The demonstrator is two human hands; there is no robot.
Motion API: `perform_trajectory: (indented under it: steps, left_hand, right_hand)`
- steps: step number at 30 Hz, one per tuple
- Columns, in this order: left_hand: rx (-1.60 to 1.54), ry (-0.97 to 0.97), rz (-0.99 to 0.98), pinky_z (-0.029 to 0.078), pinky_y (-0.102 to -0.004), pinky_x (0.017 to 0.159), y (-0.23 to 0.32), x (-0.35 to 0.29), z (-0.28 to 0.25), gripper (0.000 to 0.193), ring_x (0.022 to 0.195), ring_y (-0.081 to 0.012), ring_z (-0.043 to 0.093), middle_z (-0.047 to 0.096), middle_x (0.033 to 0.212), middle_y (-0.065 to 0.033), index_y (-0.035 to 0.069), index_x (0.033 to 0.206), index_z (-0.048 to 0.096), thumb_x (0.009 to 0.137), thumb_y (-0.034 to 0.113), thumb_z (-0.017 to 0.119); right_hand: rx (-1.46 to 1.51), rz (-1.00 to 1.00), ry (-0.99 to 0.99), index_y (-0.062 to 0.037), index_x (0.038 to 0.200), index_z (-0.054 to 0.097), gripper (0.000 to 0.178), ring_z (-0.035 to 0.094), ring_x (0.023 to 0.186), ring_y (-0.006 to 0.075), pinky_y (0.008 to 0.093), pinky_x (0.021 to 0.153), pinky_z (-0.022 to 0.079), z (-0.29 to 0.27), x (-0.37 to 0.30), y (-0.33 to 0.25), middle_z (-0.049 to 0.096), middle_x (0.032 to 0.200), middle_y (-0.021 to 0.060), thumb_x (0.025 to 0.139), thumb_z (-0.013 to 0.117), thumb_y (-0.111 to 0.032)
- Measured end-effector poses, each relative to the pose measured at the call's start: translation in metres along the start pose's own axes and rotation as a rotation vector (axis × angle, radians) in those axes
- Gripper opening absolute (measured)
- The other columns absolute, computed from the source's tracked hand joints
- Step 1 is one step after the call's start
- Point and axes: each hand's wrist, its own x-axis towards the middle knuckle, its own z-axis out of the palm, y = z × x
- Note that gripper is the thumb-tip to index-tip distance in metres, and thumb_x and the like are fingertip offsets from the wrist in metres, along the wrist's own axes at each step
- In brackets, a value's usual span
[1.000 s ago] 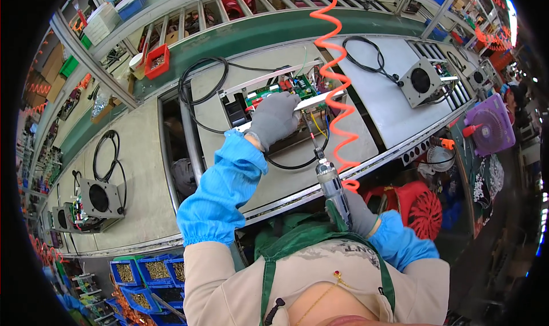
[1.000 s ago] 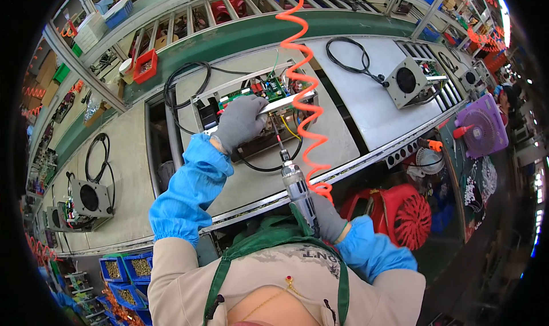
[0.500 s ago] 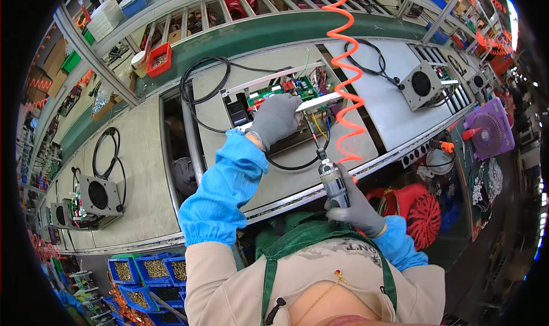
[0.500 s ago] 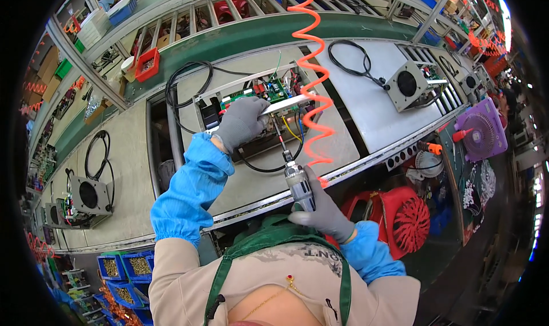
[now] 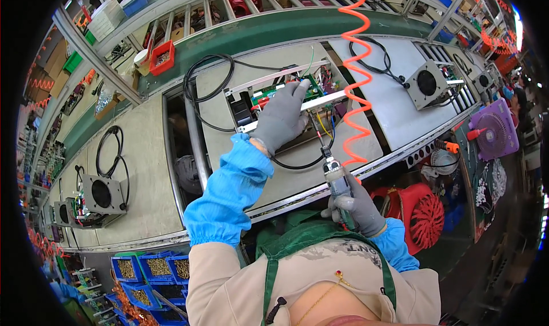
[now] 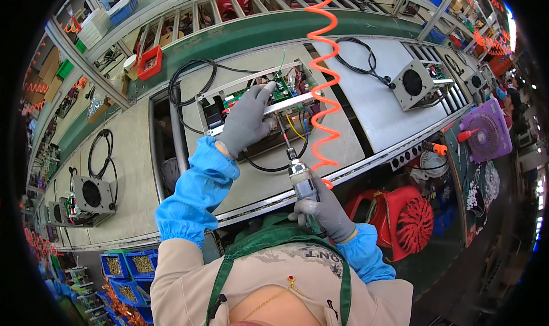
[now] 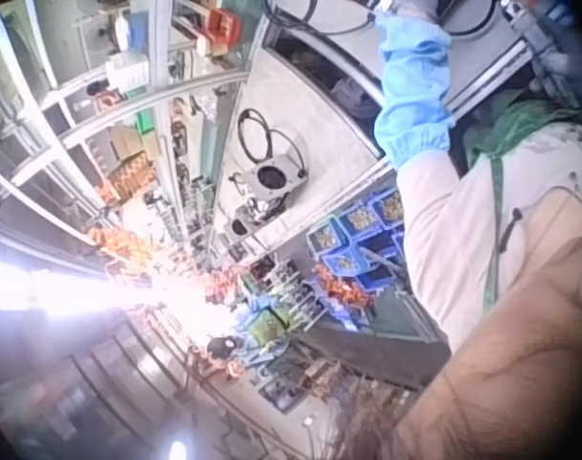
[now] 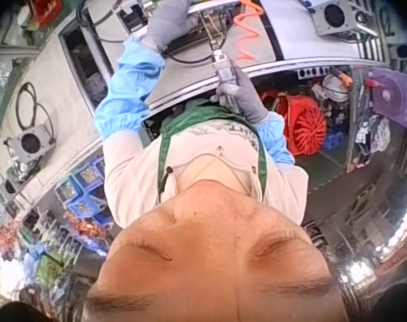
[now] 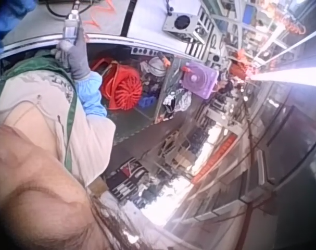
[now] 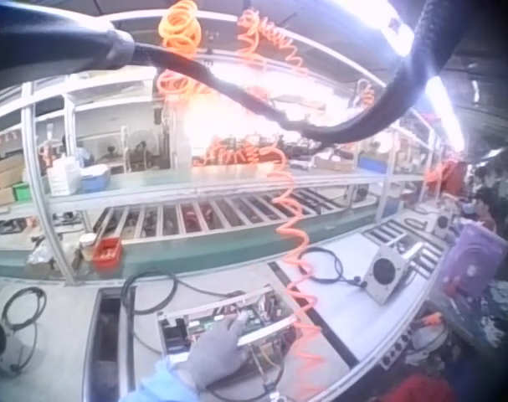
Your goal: Assembling an electronic power supply unit using a pneumatic screwdriver on an assembly line.
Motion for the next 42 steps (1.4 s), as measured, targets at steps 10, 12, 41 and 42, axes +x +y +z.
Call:
perform_trajectory:
  steps: [10,12,41,42]
  left_hand:
    - [-0.603,0.339,-0.500,0.039,-0.0359,0.100,-0.025,-0.102,-0.026,0.075,0.117,-0.0296,0.050,0.051,0.122,-0.0187,-0.005,0.139,0.033,0.071,0.003,0.062]
    - [-0.308,0.416,-0.388,0.038,-0.0365,0.101,-0.024,-0.099,-0.015,0.074,0.115,-0.0335,0.051,0.051,0.121,-0.0207,-0.005,0.139,0.031,0.071,0.002,0.061]
    - [1.017,0.355,-1.863,0.045,-0.0426,0.088,0.051,-0.417,-0.076,0.021,0.110,-0.0264,0.050,0.059,0.114,-0.0030,0.017,0.100,0.069,0.082,0.026,0.061]
    - [1.017,0.356,-1.862,0.045,-0.0426,0.088,0.052,-0.423,-0.080,0.021,0.110,-0.0264,0.050,0.059,0.114,-0.0030,0.017,0.100,0.069,0.082,0.026,0.061]
  right_hand:
    - [0.054,0.004,-0.078,-0.0119,0.147,0.019,0.095,0.060,0.055,0.0156,0.0362,0.071,0.058,-0.024,0.001,0.004,0.058,0.075,0.0069,0.070,0.071,-0.030]
    - [0.052,-0.014,-0.079,-0.0141,0.149,0.016,0.098,0.060,0.055,0.0157,0.0357,0.070,0.058,-0.030,0.005,-0.003,0.058,0.075,0.0075,0.069,0.072,-0.030]
    - [0.111,-0.133,-0.318,0.0008,0.116,0.044,0.052,0.053,0.047,0.0125,0.0382,0.062,0.058,-0.126,0.016,-0.007,0.055,0.076,0.0073,0.082,0.065,-0.034]
    - [0.111,-0.135,-0.317,0.0008,0.116,0.044,0.052,0.053,0.047,0.0125,0.0382,0.062,0.058,-0.129,0.017,-0.005,0.055,0.076,0.0073,0.082,0.065,-0.034]
